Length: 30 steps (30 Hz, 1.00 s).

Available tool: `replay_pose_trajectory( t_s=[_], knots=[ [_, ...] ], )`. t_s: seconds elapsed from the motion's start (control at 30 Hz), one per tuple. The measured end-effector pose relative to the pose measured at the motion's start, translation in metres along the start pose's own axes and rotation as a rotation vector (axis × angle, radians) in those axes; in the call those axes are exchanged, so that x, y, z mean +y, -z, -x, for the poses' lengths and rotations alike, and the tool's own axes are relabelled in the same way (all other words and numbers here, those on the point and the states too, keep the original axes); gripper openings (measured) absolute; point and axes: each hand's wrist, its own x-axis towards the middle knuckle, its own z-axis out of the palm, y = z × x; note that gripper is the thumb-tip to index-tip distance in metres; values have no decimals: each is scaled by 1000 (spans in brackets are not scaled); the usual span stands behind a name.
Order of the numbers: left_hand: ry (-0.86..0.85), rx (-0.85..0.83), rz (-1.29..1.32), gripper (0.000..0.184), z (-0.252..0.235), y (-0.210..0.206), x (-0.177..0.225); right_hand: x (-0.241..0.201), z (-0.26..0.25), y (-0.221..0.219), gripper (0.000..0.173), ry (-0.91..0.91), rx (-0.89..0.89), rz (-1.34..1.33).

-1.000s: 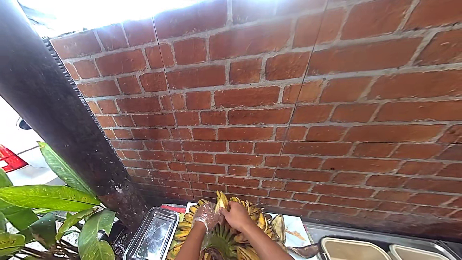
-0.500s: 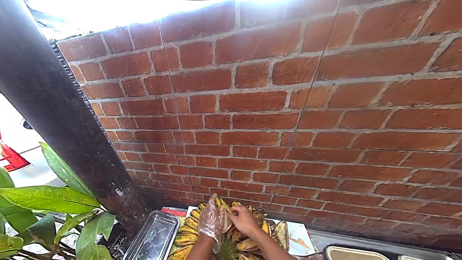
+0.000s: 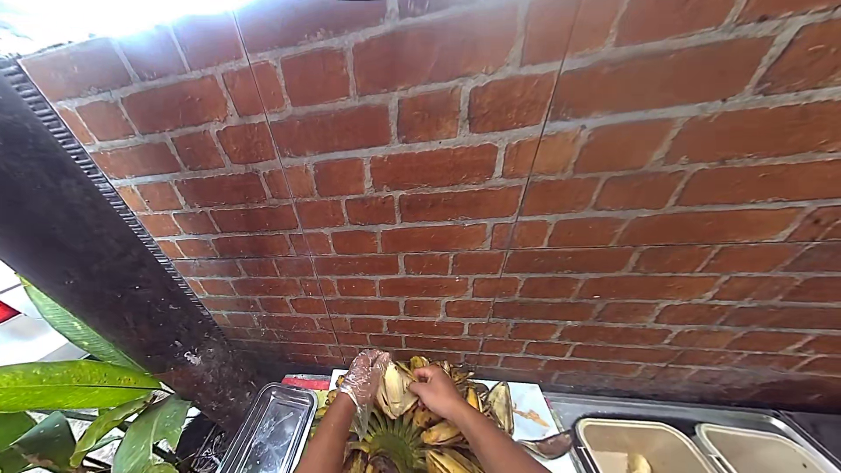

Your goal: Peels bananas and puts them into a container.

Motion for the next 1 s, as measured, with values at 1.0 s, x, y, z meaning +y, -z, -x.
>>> replay_pose_trajectory(
  t_s=[1.0],
  knots=[
    [-140, 578, -135, 26, 14, -46, -47, 4, 8, -10, 37, 74, 107, 186]
  ],
)
